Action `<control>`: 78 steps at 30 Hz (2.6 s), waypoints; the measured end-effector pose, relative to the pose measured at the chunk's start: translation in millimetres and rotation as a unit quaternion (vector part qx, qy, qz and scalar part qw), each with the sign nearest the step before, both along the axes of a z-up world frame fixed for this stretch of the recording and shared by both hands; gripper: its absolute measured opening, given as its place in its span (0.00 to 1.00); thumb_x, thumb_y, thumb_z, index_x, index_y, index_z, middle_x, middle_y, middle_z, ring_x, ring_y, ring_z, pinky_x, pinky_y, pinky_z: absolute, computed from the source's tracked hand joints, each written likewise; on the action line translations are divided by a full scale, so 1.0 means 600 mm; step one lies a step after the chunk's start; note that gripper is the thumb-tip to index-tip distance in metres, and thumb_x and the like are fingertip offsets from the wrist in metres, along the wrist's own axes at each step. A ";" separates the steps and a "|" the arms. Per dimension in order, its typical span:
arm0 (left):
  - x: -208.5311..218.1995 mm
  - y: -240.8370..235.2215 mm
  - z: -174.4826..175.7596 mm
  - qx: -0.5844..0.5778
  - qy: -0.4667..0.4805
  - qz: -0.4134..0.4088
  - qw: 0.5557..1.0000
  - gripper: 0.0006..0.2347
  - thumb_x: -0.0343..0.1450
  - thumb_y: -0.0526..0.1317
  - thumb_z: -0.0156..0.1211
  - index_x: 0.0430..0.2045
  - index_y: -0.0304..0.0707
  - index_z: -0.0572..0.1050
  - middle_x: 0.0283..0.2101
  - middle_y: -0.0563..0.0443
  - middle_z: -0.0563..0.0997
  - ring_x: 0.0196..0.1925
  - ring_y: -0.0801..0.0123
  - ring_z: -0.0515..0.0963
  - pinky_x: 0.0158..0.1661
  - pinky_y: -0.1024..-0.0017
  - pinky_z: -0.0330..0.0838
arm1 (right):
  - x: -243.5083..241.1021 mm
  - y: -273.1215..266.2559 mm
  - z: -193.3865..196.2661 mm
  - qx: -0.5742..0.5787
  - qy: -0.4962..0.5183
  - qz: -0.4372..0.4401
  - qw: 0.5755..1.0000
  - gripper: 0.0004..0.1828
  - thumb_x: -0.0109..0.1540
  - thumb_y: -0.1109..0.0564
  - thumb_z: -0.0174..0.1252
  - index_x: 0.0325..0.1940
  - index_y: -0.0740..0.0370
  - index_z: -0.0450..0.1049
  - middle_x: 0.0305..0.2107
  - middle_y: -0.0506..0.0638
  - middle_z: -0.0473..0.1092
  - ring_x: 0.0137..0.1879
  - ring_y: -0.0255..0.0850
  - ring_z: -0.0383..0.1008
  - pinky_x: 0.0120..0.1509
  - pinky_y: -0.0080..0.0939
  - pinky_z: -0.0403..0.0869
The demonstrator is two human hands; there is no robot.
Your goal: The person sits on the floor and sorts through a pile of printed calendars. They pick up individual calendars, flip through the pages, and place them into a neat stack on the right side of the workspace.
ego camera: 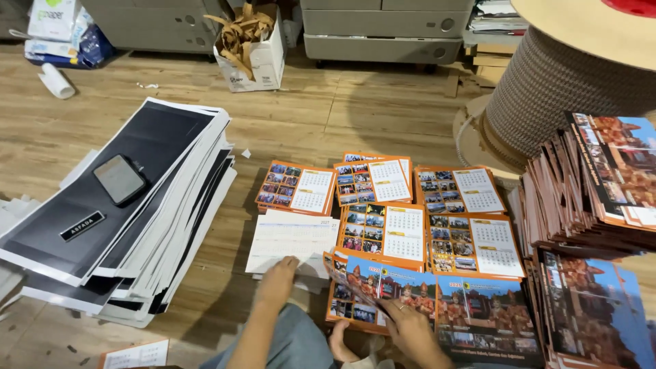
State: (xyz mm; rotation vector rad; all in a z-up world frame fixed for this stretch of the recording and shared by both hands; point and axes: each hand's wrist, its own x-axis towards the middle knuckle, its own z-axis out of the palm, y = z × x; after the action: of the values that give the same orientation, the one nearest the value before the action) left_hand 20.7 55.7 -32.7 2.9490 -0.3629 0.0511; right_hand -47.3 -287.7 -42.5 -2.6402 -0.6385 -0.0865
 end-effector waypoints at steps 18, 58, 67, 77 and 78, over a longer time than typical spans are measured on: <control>-0.025 -0.119 0.055 -0.077 -0.207 -0.161 0.962 0.04 0.57 0.33 0.52 0.21 0.38 0.69 0.25 0.47 0.70 0.30 0.57 0.69 0.33 0.65 0.66 | -0.015 -0.075 0.089 0.395 0.045 -0.383 0.834 0.14 0.60 0.52 0.54 0.44 0.63 0.74 0.14 0.52 0.67 0.18 0.34 0.64 0.22 0.36 0.65; -0.056 -0.123 -0.011 -0.432 0.015 0.360 0.827 0.27 0.68 0.57 0.43 0.52 0.30 0.63 0.54 0.34 0.68 0.59 0.48 0.64 0.58 0.60 0.55 | -0.052 0.014 0.101 0.195 0.102 -0.065 0.973 0.23 0.57 0.62 0.47 0.54 0.44 0.70 0.52 0.43 0.70 0.53 0.43 0.72 0.58 0.46 0.69; -0.089 -0.123 0.204 -0.538 0.410 0.414 0.609 0.26 0.66 0.28 0.59 0.59 0.29 0.55 0.41 0.36 0.75 0.34 0.56 0.79 0.30 0.68 0.78 | -0.073 0.044 0.234 -0.008 0.389 0.117 0.914 0.35 0.60 0.40 0.53 0.69 0.42 0.50 0.64 0.42 0.49 0.67 0.44 0.48 0.65 0.52 0.55; -0.097 -0.124 0.136 -0.677 0.260 0.169 0.667 0.15 0.60 0.30 0.65 0.40 0.31 0.76 0.38 0.44 0.82 0.39 0.62 0.79 0.43 0.66 0.72 | -0.015 -0.050 0.167 0.524 0.352 -0.404 0.663 0.56 0.45 0.50 0.62 0.70 0.51 0.37 0.69 0.49 0.39 0.72 0.44 0.45 0.72 0.49 0.50; -0.097 -0.127 0.125 -0.697 0.239 0.156 0.658 0.13 0.61 0.31 0.64 0.39 0.30 0.76 0.35 0.45 0.81 0.36 0.65 0.78 0.40 0.70 0.70 | -0.019 -0.052 0.165 0.588 0.387 -0.403 0.585 0.59 0.46 0.54 0.62 0.71 0.55 0.31 0.69 0.48 0.40 0.70 0.41 0.51 0.70 0.42 0.55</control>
State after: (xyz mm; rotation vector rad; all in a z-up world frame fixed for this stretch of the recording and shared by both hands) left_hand -37.4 -20.2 42.6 1.3321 0.2308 -0.2759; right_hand -58.6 -318.7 56.3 -1.1686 0.7582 0.2810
